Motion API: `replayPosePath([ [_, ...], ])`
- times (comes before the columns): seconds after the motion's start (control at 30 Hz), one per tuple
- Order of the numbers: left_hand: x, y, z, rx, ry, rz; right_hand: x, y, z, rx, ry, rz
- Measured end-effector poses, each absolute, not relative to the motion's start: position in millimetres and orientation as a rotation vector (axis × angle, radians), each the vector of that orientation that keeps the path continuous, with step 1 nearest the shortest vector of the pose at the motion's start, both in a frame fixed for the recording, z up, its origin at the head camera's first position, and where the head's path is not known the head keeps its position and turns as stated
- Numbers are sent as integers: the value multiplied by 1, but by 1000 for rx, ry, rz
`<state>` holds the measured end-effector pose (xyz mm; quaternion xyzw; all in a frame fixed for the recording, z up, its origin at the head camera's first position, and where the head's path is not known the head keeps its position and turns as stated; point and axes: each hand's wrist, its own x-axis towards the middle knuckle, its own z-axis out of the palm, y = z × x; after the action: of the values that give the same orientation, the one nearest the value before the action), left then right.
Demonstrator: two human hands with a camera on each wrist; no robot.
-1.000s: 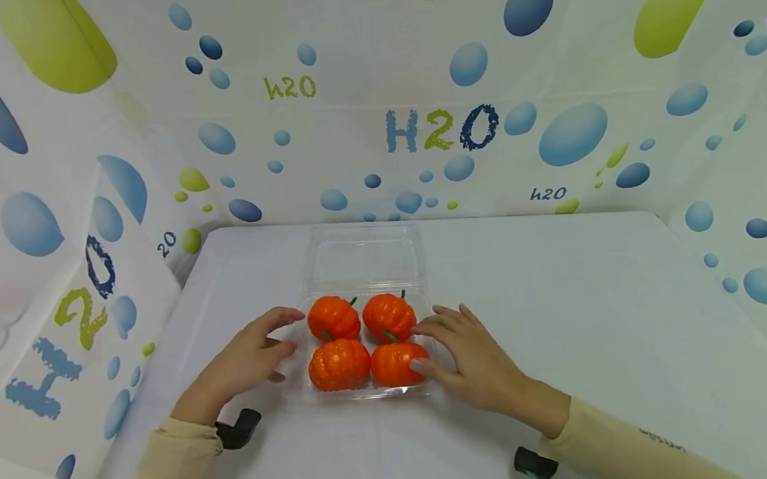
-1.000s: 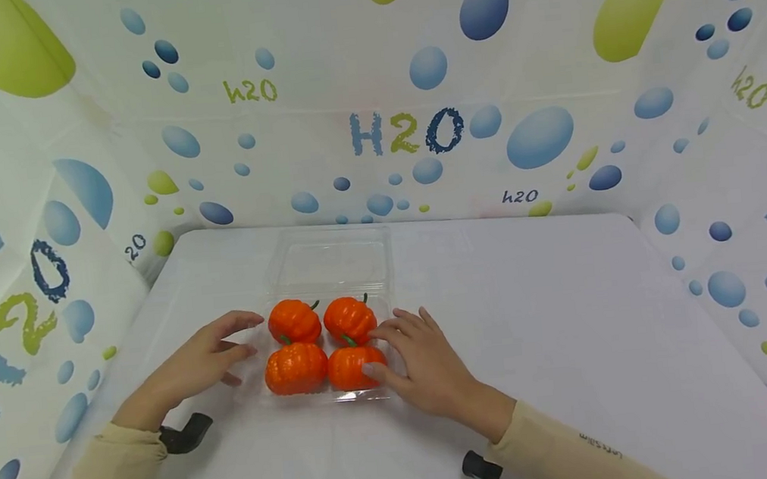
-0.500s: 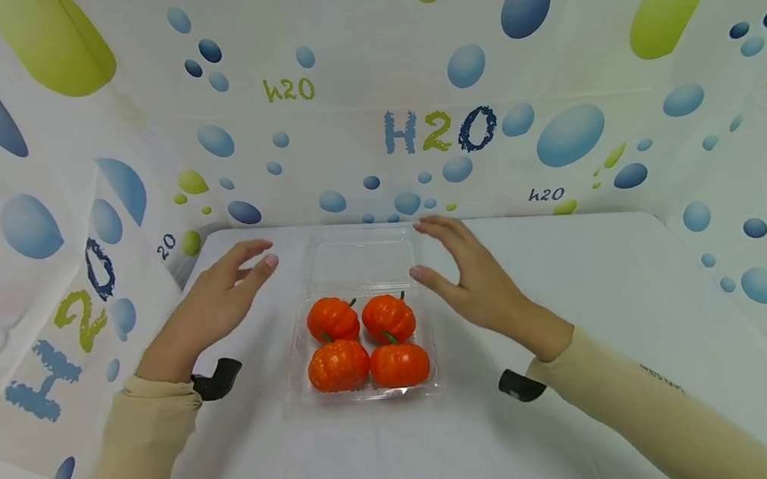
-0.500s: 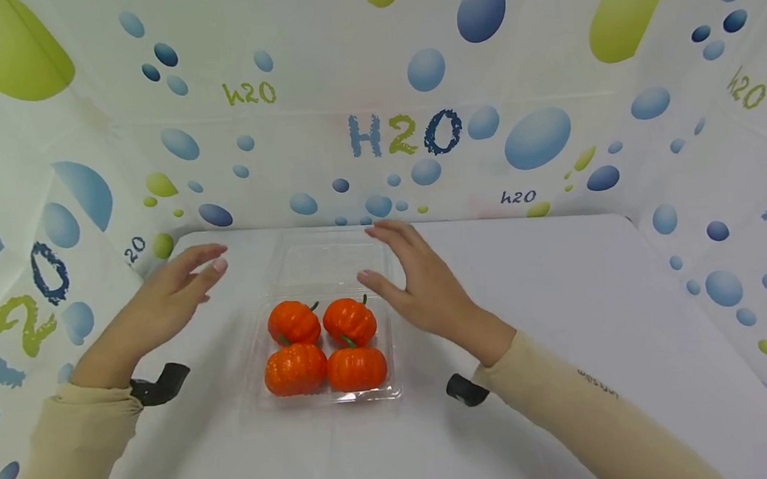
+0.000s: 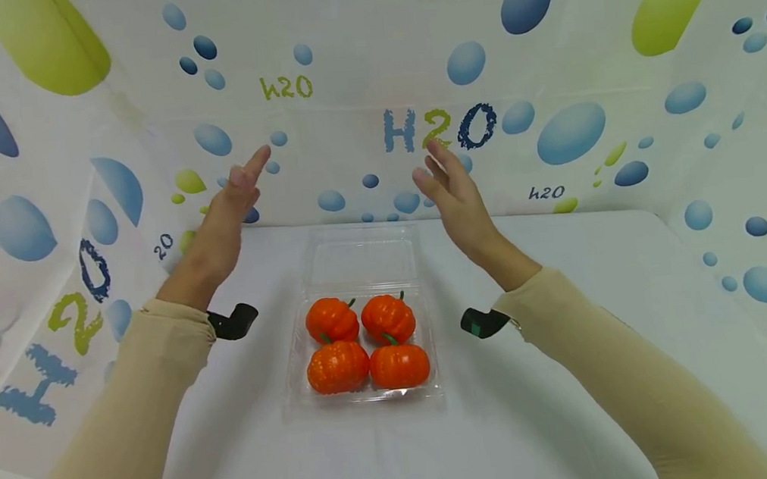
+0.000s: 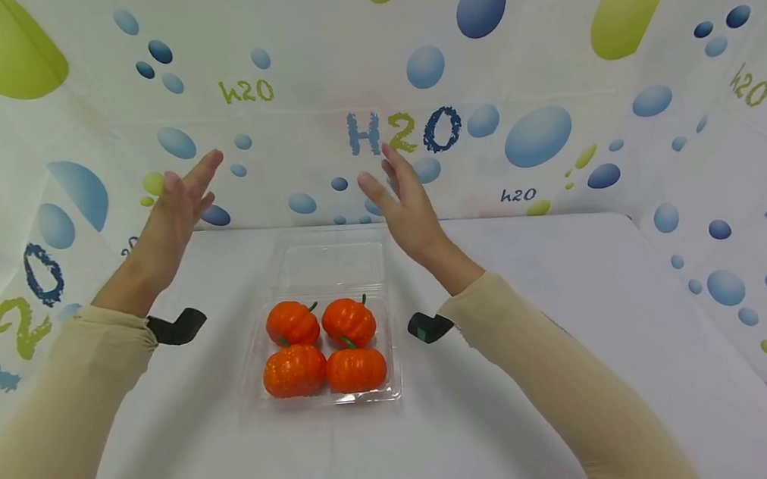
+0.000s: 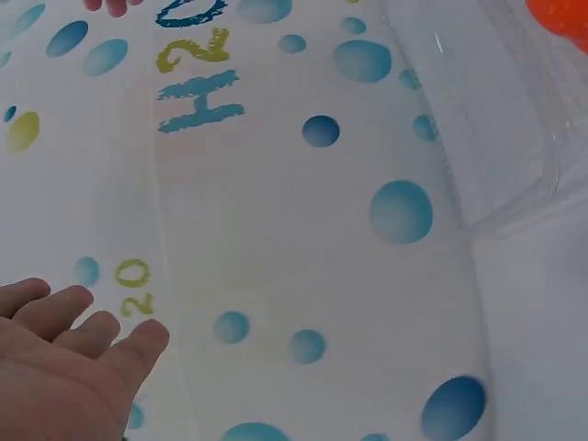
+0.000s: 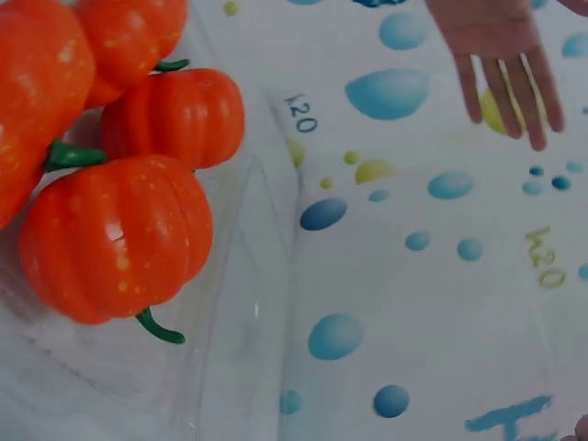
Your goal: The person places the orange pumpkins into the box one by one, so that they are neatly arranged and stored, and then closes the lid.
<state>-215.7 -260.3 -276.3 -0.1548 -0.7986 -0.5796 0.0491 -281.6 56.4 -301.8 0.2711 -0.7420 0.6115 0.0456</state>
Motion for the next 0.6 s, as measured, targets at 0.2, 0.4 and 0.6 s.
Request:
replayPosePath([
  [0.2,-248,-279,-307,-480,-2060,-2595,-301,60,-320,452,-2249,2448],
  [0.4,-257,-303,-360,-305,-1600,-3130,-315,72,-365,63,-1910,2989],
  [0.6,-259,-316,-401,-49,-1153,-3396,-319,79,-403,-199,-1573,3305],
])
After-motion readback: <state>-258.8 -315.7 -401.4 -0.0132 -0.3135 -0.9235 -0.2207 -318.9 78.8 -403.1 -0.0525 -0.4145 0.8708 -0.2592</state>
